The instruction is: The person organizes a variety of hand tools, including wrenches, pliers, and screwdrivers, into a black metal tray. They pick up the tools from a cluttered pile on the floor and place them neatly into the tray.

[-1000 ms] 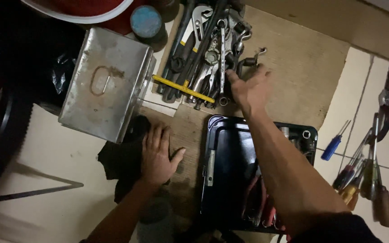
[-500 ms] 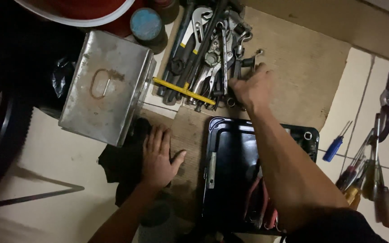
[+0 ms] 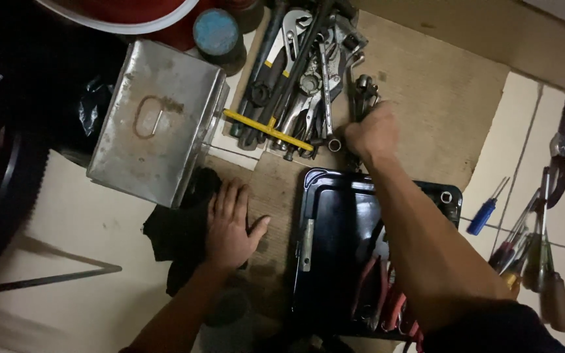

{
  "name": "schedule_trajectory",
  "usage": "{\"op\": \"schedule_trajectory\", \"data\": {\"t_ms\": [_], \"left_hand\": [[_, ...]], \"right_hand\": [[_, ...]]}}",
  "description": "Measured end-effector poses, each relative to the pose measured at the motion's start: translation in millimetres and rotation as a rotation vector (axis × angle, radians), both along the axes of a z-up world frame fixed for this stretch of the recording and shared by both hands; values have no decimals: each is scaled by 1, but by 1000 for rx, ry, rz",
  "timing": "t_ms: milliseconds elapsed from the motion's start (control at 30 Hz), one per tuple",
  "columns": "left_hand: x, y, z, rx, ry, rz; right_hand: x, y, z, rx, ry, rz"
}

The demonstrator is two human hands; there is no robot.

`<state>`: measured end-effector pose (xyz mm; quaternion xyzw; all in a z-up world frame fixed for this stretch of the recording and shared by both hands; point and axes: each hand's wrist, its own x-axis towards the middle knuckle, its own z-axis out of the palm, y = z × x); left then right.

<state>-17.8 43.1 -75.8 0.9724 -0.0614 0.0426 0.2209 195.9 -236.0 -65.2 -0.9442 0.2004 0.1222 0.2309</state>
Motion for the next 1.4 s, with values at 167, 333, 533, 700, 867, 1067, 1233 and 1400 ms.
{"op": "schedule_trajectory", "data": {"t_ms": [167, 333, 533, 700, 867, 1067, 1233, 1400], "left_hand": [[2, 0, 1, 5, -8, 0], [3, -2, 4, 15, 9, 6], [7, -2, 17, 6, 14, -22], [4, -7, 26, 9, -92, -53], [1, -5, 19, -41, -101, -22], [3, -12, 45, -312, -167, -106], [-22, -63, 43, -233, -181, -231], [-4, -86, 69, 50, 214, -447]], "right_hand": [[-21, 6, 40, -94, 41, 150], [-25, -39, 36, 176, -146, 75], [-33, -88, 42, 187, -364, 90], [-55, -91, 100, 563, -287, -7], [-121, -58, 147, 502, 199, 115], [-235, -29, 88, 399, 249, 199], [-258, -16, 54, 185, 354, 210], [-241, -4, 62, 212, 381, 157]]}}
